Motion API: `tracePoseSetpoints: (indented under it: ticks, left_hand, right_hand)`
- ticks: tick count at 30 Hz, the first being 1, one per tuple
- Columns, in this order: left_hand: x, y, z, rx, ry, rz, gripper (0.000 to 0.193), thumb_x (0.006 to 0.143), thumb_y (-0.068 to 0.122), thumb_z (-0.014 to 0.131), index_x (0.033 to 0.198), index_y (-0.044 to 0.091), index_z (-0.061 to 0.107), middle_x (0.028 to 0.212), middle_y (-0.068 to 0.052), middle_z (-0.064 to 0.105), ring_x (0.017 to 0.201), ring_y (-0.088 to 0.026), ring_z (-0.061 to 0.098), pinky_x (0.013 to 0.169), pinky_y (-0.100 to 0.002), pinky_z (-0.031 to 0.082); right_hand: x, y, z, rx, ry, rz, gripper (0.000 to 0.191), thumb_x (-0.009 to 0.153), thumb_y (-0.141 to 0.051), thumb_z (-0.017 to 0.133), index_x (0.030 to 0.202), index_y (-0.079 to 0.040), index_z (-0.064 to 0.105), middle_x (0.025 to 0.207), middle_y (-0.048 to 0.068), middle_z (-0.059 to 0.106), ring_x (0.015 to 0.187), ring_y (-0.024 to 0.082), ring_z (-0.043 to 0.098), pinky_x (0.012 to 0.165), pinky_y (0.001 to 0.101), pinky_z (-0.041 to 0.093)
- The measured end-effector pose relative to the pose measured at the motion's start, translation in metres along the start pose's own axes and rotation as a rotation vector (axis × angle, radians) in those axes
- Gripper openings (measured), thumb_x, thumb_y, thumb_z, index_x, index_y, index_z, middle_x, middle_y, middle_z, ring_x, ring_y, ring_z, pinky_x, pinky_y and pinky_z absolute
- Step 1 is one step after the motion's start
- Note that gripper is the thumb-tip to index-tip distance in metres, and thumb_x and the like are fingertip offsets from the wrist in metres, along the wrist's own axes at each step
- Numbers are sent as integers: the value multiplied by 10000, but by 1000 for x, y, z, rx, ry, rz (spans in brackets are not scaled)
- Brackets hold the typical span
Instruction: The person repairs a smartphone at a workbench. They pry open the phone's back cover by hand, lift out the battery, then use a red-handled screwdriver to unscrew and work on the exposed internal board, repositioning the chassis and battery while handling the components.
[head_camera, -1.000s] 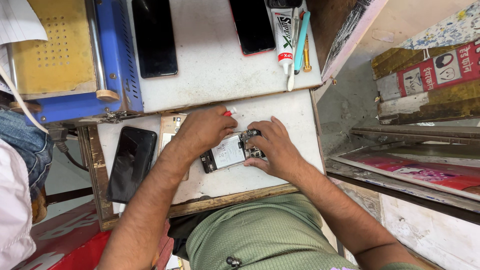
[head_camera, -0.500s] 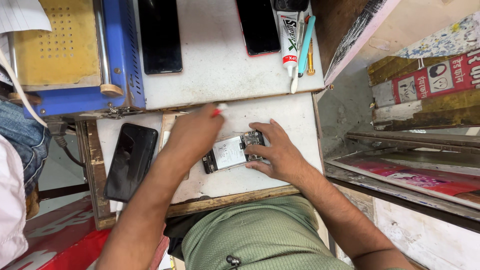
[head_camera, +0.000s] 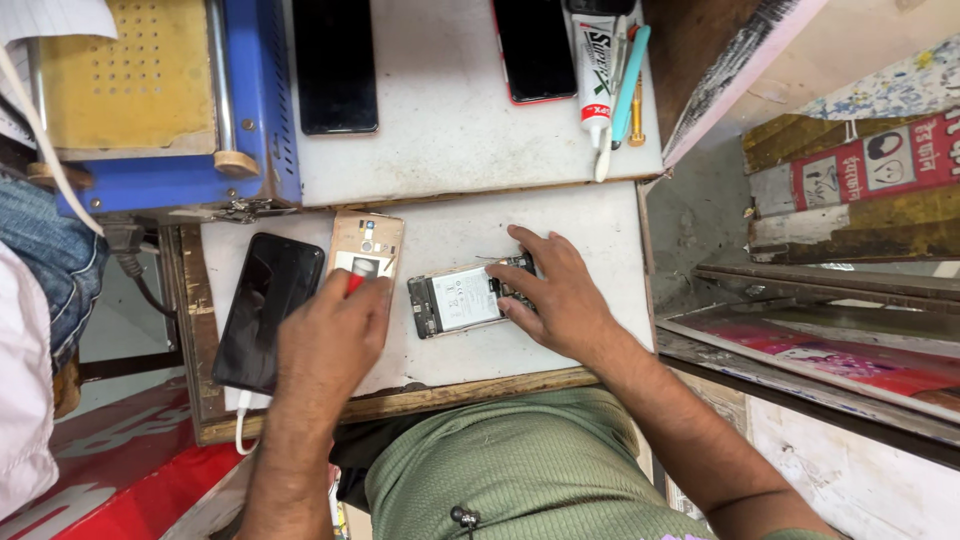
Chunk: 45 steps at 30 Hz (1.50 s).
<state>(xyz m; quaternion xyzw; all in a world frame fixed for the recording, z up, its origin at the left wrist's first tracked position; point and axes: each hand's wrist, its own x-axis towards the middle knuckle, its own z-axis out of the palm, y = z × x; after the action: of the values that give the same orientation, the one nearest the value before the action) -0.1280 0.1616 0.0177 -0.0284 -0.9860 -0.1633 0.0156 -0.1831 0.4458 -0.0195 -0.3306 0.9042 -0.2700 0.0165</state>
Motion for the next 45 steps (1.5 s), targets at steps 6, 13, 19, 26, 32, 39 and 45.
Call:
tracePoseSetpoints:
  ticks: [6,13,19,26,32,39,45]
  left_hand:
    - [7,44,25,-130,-65,118,232,905,243,737,1123,171,775,928,-86,645,700,-268,713,615,-402,608]
    - [11,73,48,-194,-84,244,246,889,248,744,1111,142,768,914,-107,628,707,-272,711,594,-408,595]
    - [21,80,62,-217,-63,139,203,932,220,726,1098,108,761,929,-108,630,707,-255,714,582,-387,596]
    - [30,100,69,-221,-82,43,223,911,208,730,1094,81,733,969,-130,618,713,-271,713,569,-398,599]
    - [30,111,72,-209,-100,-34,234,933,204,716,1126,72,726,961,-126,612,704,-258,714,562,-395,603]
    - [33,115,70,-199,-94,-72,243,921,213,723,1116,69,726,981,-134,616,723,-280,716,581,-413,600]
    - [41,117,64,-179,-202,-113,230,924,212,713,1097,60,713,1003,-141,617,759,-289,723,612,-418,606]
  right_hand:
    - [-5,-1,-1,32,56,9,349,882,-214,751,1202,-93,679,1505,210,459,1232,418,495,1119,566,381]
    - [-9,8,2,137,135,69,221,877,-136,738,1074,-64,670,1393,182,554,1305,409,519,1136,529,418]
    - [-6,19,8,128,152,56,218,812,-65,764,1015,-60,686,1296,152,618,1249,337,569,1163,531,404]
    - [-7,26,11,242,190,89,201,809,-19,745,1002,-65,715,1136,106,654,1182,298,593,1068,431,495]
    - [-7,31,9,271,228,12,173,815,-17,750,980,-65,724,1035,80,672,1116,260,621,1151,491,448]
    - [-7,35,8,302,196,17,149,825,-32,747,967,-75,731,965,69,717,1099,271,628,1134,470,453]
    - [-10,37,12,322,191,39,187,835,-31,742,1019,-68,735,988,61,724,1144,262,626,1164,476,434]
